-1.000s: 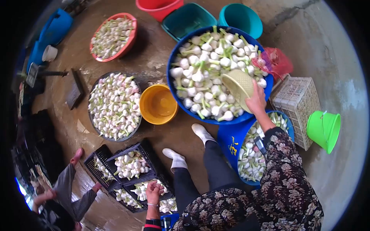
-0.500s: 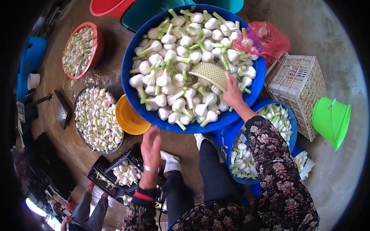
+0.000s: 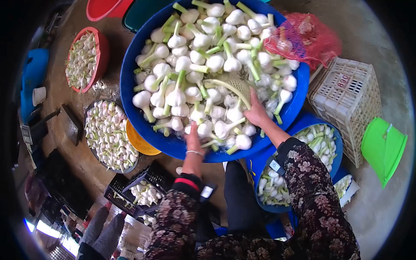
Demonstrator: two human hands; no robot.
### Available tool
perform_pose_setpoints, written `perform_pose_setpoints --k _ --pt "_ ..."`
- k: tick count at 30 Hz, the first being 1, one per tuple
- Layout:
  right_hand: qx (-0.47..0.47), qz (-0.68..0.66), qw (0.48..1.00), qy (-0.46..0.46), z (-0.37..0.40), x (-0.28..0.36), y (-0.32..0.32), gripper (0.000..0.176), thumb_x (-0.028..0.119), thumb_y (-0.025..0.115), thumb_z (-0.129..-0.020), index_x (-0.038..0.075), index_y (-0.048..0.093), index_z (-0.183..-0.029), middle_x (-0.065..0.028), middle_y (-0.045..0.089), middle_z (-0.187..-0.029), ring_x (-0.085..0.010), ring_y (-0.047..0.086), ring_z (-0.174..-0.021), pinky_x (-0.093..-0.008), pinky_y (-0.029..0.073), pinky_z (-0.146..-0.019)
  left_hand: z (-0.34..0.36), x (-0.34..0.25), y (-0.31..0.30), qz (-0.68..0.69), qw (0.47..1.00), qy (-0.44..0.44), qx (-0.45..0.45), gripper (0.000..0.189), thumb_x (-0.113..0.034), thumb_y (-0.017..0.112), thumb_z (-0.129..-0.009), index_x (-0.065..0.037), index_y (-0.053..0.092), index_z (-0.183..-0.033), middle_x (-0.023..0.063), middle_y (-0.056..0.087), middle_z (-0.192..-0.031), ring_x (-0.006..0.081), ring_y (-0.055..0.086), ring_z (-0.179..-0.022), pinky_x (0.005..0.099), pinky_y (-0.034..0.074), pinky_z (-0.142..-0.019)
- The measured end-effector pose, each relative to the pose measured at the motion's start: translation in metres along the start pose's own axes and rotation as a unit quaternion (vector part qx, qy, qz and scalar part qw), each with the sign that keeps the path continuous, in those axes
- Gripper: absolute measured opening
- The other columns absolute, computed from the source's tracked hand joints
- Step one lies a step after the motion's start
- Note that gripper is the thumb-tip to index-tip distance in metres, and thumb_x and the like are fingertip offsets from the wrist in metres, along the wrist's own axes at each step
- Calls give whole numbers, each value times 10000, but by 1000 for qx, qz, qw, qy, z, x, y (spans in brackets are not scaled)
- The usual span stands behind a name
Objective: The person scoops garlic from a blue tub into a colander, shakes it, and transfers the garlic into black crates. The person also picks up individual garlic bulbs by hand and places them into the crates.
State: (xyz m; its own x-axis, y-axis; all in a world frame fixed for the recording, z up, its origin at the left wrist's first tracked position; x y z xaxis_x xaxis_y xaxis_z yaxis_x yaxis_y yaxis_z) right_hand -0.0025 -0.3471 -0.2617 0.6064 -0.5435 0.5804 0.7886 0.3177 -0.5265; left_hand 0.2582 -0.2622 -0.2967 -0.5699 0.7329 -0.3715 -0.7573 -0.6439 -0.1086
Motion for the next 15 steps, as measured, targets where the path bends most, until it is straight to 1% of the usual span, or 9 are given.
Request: perform_pose_setpoints --k 1,2,4,6,8,9,10,12,15 --pt "7 2 1000 4 -7 -10 8 959 -15 563 -649 98 82 -1471 -242 271 -1451 -367 293 -1340 -364 275 -1087 -22 33 8 89 991 -39 92 566 -450 626 -836 -46 521 -1218 116 567 -1177 242 547 -1059 426 452 -882" --pt "-11 45 998 -32 -18 -19 10 947 -13 568 -656 86 93 -1469 -245 268 -1454 -370 305 -1333 -360 280 -1084 14 21 25 111 983 -100 110 628 -547 583 -826 -80 515 -1241 107 571 -1183 264 550 -1065 465 454 -872" --pt "-23 94 993 -62 -21 -21 5 935 -10 574 -663 74 104 -1467 -247 265 -1456 -374 317 -1326 -356 285 -1082 13 31 29 29 981 -138 132 626 -626 495 -836 -150 519 -1243 103 559 -1227 340 534 -1096 584 412 -879" --pt "55 39 996 63 -23 -19 -5 928 -23 581 -657 67 132 -1464 -243 305 -1437 -364 347 -1310 -353 303 -1069 11 32 35 67 972 -151 167 632 -637 503 -824 -163 522 -1240 109 555 -1232 351 518 -1121 611 408 -855" --pt "22 -39 998 38 -19 -6 -16 931 -55 575 -638 77 165 -1463 -197 378 -1392 -323 389 -1274 -332 327 -1043 21 29 44 46 976 -138 162 661 -628 517 -822 -164 461 -1291 111 525 -1264 335 518 -1120 594 423 -846" --pt "61 -97 993 21 -19 0 -21 937 -75 566 -623 86 182 -1463 -167 405 -1360 -298 402 -1250 -319 336 -1027 35 21 48 20 989 -101 106 681 -606 532 -824 -181 385 -1336 108 498 -1281 323 530 -1099 594 430 -832" --pt "100 -153 983 6 -16 6 -26 945 -96 558 -609 95 198 -1462 -136 432 -1328 -272 416 -1226 -305 344 -1012 27 21 54 2 994 -20 108 667 -527 561 -844 -188 315 -1363 102 490 -1270 315 548 -1062 575 471 -789" --pt "107 -191 976 3 -13 13 -41 948 -111 523 -590 111 220 -1460 -108 444 -1300 -248 425 -1193 -287 351 -994 46 6 69 72 989 33 124 568 -290 609 -883 -59 356 -1335 87 495 -1256 214 523 -1078 340 427 -921" --pt "112 -239 964 14 -13 21 -58 941 -103 492 -580 113 234 -1458 -106 452 -1295 -242 424 -1194 -282 355 -988 67 -6 81 98 988 25 113 541 -281 598 -891 -57 362 -1323 95 499 -1240 222 529 -1070 368 454 -898"
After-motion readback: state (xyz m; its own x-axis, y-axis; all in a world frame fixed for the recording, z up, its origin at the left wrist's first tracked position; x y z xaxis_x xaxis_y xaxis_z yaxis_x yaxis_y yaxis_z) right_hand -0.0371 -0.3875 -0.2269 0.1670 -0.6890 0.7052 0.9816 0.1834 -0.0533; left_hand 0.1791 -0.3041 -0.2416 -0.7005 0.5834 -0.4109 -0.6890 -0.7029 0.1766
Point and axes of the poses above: each hand's wrist, its own z-axis away from the middle knuckle, its own y-axis out of the palm, x = y × z, the point moved 6 cm from there along -z, towards the middle knuckle
